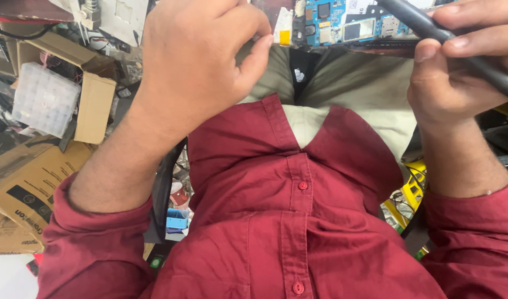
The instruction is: The person sits at a cluttered repair workbench and solders components on a disassembled phone motherboard. They handle small parts, use pliers to trim or position components, and work on the board with a soldering iron, holding the board steady with the other hand.
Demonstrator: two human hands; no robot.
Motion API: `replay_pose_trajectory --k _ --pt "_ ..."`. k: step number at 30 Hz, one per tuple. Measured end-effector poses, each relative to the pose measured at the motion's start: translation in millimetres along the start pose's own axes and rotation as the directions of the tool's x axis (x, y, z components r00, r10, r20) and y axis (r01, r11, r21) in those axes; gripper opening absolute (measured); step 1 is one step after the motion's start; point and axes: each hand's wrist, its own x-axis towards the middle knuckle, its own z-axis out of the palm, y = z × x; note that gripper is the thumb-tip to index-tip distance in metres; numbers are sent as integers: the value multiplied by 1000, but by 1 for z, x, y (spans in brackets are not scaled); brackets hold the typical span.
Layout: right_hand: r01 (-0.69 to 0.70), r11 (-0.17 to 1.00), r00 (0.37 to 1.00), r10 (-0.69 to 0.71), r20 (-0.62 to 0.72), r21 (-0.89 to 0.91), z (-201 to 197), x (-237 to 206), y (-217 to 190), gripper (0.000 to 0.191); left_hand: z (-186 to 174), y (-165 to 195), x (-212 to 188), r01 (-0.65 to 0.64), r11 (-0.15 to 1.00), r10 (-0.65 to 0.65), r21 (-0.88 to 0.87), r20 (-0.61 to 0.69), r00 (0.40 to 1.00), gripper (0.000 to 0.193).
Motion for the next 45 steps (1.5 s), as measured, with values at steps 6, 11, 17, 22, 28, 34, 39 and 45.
replay_pose_trajectory --k 6,11,17,22,28,34,39,45 --pt "14 1000 1000 -14 -11 17 0 0 2 32 1 -2 1 -19 994 13 -110 -57 998 8" --pt "13 1000 1000 -13 -6 24 -1 -1 4 30 14 -1 5 -28 974 5 -226 -100 995 7" --pt "-10 999 1000 10 -9 36 -2 -3 6 27 27 4 11 -22 967 -16 -254 -147 989 8" --pt "-16 1000 1000 16 6 1 -3 -6 4 28 32 6 11 -37 978 0 -203 -179 984 8" --pt "10 997 1000 -11 -9 -82 -5 -10 5 29 33 7 11 -8 982 -26 -190 -178 984 10" --pt "-49 999 998 49 -33 13 -9 -20 9 29 36 12 11 33 987 -60 -156 -170 984 4" --pt "-55 998 998 55 12 28 -14 -27 13 24 42 16 12 85 988 -110 -132 -191 976 6" --pt "-102 994 994 104 37 -47 -16 -33 7 20 42 20 8 114 981 -143 -160 -182 973 6"
